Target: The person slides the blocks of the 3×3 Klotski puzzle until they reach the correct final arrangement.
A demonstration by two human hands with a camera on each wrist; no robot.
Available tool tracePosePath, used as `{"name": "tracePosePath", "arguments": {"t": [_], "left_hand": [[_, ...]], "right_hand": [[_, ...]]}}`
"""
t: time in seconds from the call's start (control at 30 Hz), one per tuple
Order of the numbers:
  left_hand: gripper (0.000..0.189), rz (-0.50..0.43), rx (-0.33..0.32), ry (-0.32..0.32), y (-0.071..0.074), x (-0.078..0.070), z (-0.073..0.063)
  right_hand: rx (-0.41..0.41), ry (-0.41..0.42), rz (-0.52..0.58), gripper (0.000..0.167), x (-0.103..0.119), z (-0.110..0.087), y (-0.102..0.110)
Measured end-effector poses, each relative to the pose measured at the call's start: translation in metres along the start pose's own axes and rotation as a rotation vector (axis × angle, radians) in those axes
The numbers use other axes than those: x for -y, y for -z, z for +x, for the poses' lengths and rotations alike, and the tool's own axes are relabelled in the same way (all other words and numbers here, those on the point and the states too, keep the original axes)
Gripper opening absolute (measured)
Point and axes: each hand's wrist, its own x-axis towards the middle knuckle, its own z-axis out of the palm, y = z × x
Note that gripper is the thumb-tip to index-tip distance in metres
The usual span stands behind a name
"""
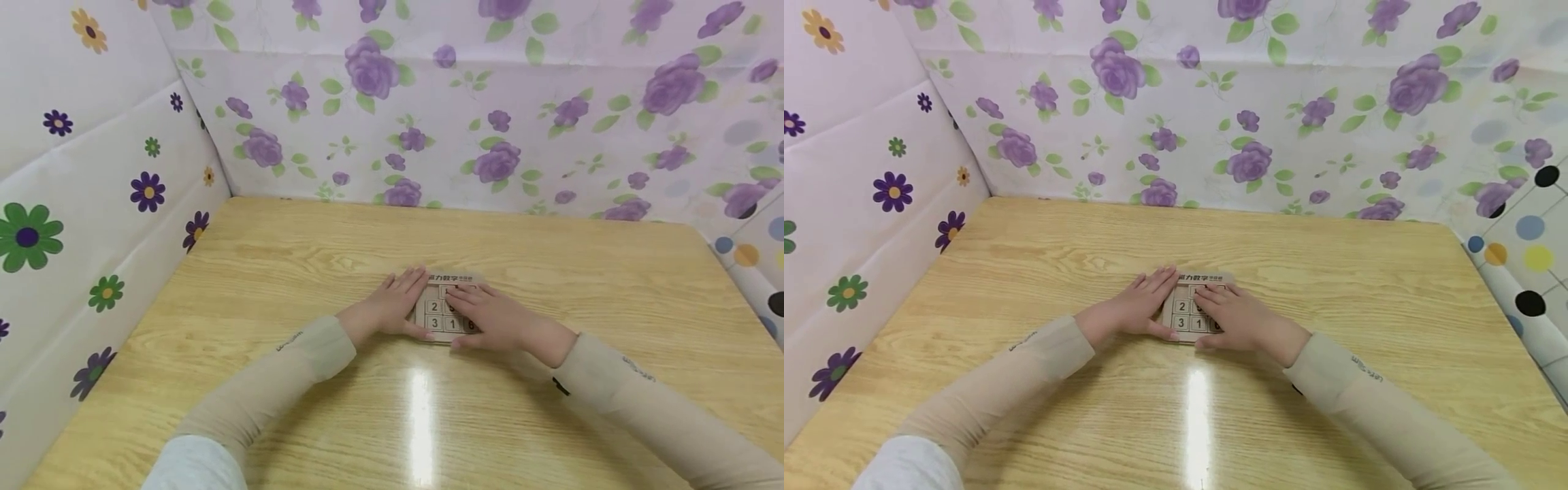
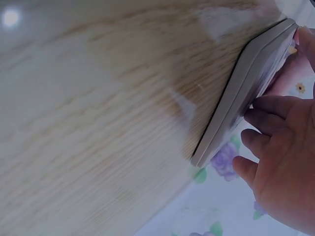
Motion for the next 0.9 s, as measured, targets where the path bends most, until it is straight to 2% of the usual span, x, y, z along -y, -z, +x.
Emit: {"name": "tracePosePath", "arguments": {"t": [0.33,0.63,0.9], "left_hand": [[0.117,-0.007,-0.013,-0.002,-0.002,0.000,0.000],[0.117,0.001,-0.007,-0.008,-0.003,-0.001,-0.001],[0.116,0.003,-0.008,-0.002,-0.002,0.000,0.000]], "right_hand": [[-0.022,0.012,0.001,0.082,0.000,-0.004,-0.002],[-0.027,0.127,0.029,0.083,0.016,-0.006,-0.008],[-0.013,0.064,0.056,0.081,0.017,0.002,-0.005]]}}
